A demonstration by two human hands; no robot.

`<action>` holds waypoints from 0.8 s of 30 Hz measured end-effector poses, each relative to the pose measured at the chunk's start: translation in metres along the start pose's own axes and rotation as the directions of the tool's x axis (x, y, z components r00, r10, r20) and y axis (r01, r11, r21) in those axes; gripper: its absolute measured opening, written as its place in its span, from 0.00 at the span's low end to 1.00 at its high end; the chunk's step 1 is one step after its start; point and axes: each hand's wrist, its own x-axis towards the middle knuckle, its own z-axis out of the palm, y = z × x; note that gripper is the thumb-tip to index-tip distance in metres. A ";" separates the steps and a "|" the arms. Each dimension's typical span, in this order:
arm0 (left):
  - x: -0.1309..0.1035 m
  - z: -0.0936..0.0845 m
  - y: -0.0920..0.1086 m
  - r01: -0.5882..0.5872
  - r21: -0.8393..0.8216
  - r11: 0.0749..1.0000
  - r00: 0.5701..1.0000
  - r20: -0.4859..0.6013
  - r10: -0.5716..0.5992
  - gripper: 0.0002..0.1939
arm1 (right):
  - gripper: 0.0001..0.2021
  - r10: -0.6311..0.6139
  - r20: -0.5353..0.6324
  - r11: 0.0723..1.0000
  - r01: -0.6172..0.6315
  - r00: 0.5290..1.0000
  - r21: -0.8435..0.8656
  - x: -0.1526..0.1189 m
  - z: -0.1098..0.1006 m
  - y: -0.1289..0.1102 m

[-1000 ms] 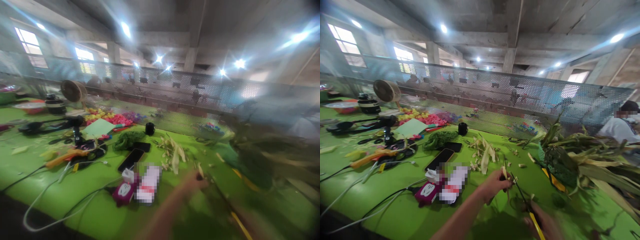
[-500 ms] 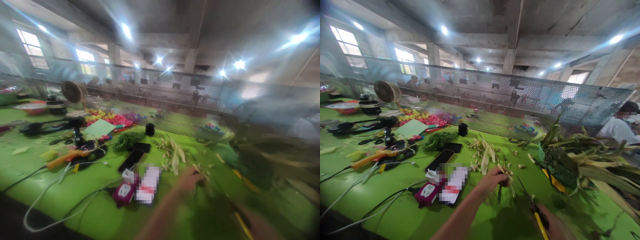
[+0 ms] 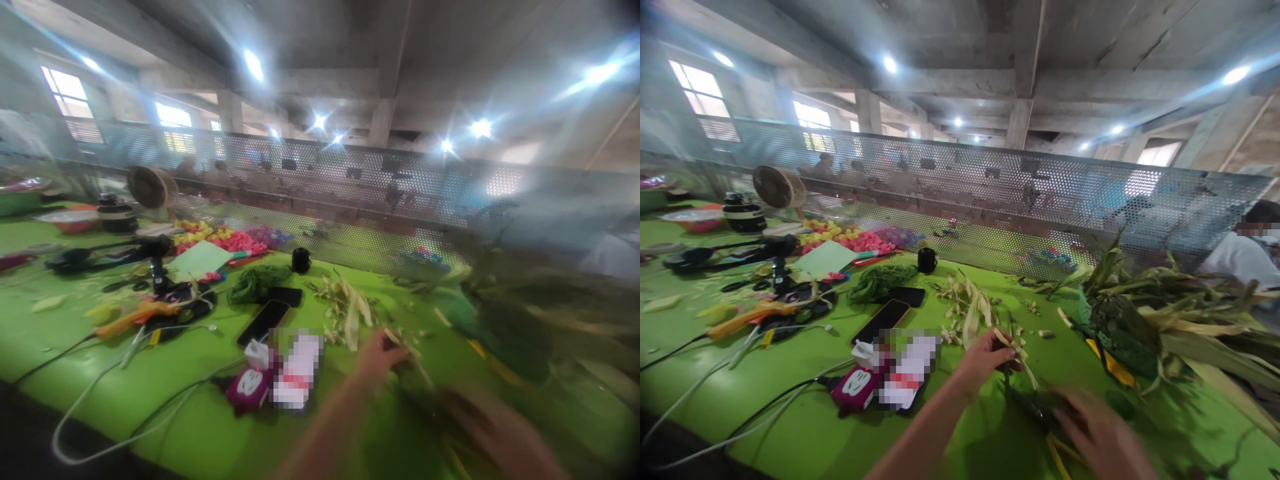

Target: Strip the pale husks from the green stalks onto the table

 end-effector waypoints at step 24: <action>-0.013 0.001 0.025 -0.163 0.378 0.911 0.986 0.028 0.164 0.17 | 0.10 0.158 -0.036 0.892 -0.127 0.987 0.433 0.070 0.003 -0.052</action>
